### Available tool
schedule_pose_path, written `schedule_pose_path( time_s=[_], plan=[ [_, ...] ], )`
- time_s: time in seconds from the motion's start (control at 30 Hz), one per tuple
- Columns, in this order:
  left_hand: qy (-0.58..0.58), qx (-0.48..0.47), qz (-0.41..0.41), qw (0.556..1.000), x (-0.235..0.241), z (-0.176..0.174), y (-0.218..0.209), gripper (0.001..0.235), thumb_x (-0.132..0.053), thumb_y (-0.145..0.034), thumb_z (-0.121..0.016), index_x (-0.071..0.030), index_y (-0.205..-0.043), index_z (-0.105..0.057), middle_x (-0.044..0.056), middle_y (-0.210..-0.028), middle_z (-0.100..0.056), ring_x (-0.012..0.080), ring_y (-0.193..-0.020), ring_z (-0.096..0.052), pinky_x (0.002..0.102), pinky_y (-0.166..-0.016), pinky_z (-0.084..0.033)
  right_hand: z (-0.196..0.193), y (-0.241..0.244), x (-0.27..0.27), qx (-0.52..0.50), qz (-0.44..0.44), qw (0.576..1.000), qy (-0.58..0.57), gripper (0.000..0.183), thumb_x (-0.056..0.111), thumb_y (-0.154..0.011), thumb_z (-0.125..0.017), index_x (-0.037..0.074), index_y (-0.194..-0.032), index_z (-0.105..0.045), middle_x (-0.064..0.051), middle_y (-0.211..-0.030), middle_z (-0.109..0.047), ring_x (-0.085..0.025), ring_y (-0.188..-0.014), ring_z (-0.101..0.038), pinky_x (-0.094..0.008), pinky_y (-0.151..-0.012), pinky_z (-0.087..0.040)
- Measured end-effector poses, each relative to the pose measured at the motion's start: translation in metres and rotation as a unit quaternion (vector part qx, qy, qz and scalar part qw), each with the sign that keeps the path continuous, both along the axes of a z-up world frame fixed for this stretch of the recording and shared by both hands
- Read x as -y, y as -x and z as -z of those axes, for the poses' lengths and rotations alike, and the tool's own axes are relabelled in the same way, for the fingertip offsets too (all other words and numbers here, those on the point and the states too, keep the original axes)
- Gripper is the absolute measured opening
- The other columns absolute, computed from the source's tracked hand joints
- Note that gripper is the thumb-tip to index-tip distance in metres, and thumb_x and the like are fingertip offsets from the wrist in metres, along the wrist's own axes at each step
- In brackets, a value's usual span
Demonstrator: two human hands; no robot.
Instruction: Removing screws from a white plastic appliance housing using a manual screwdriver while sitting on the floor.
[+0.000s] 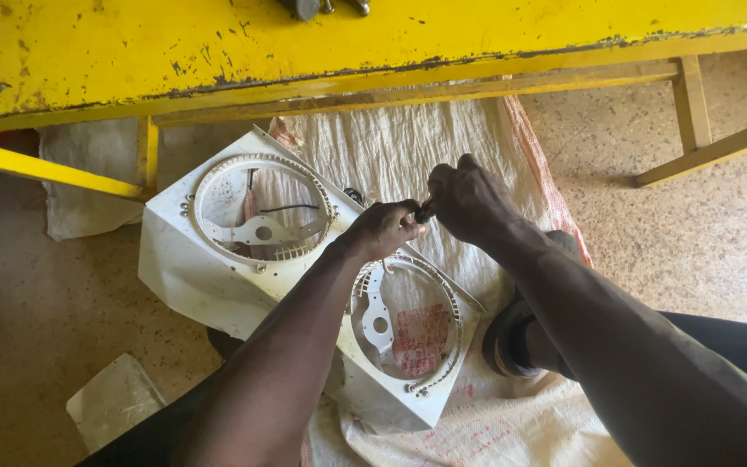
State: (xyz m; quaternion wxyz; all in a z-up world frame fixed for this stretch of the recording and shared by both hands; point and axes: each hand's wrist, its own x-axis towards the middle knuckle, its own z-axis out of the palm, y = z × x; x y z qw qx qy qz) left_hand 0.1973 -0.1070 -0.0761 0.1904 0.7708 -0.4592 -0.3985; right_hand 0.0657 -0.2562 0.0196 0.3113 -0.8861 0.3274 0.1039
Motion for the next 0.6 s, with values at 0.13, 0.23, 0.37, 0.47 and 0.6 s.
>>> schedule_pose_path(
  time_s=[0.13,0.23,0.37,0.47,0.6],
  plan=[
    [-0.003,0.001,0.0,1.0,-0.003,0.0,0.002,0.024,-0.042,-0.105,-0.061,-0.026,-0.12,-0.069,0.016,-0.111,-0.082,0.0427,-0.115,-0.075,0.055,-0.102,-0.056,0.012,0.001,-0.001,-0.002,0.001,1.0,-0.013,0.03,0.036,-0.107,-0.049,0.023,-0.114,-0.075,-0.014,-0.122,-0.064,-0.045,-0.108,-0.072,-0.054,-0.083,-0.059],
    [-0.007,0.001,-0.001,1.0,0.0,0.003,-0.001,0.026,-0.042,-0.106,-0.06,-0.025,-0.124,-0.069,0.015,-0.111,-0.082,0.0422,-0.115,-0.075,0.056,-0.103,-0.056,0.023,0.001,0.006,0.001,0.006,1.0,-0.017,0.029,0.033,-0.106,-0.049,0.023,-0.114,-0.075,-0.014,-0.122,-0.065,-0.044,-0.107,-0.073,-0.054,-0.084,-0.059],
    [-0.043,0.018,0.012,0.999,0.0,-0.012,0.002,0.03,-0.041,-0.106,-0.056,-0.028,-0.132,-0.065,0.014,-0.12,-0.08,0.041,-0.122,-0.072,0.055,-0.105,-0.055,0.033,-0.001,0.013,0.015,-0.108,0.991,0.074,0.031,0.036,-0.101,-0.061,0.007,-0.109,-0.071,-0.014,-0.092,-0.067,-0.031,-0.085,-0.075,-0.041,-0.064,-0.061],
    [-0.064,0.02,0.011,0.998,0.007,-0.036,0.009,0.04,-0.039,-0.106,-0.055,-0.031,-0.145,-0.057,0.012,-0.133,-0.075,0.0391,-0.129,-0.068,0.055,-0.11,-0.053,0.003,0.0,0.026,-0.016,0.116,0.976,-0.186,0.046,0.045,-0.101,-0.061,0.001,-0.107,-0.071,-0.015,-0.079,-0.065,-0.026,-0.066,-0.064,-0.04,-0.052,-0.05],
    [-0.049,-0.057,-0.016,0.997,0.018,-0.101,0.027,0.057,-0.026,-0.101,-0.058,-0.028,-0.157,-0.05,0.018,-0.148,-0.067,0.0439,-0.14,-0.06,0.06,-0.118,-0.047,0.011,-0.002,0.047,-0.051,0.138,0.95,-0.275,0.035,0.033,-0.1,-0.066,0.003,-0.106,-0.083,-0.015,-0.07,-0.065,-0.016,-0.048,-0.054,-0.028,-0.039,-0.041]
  ],
)
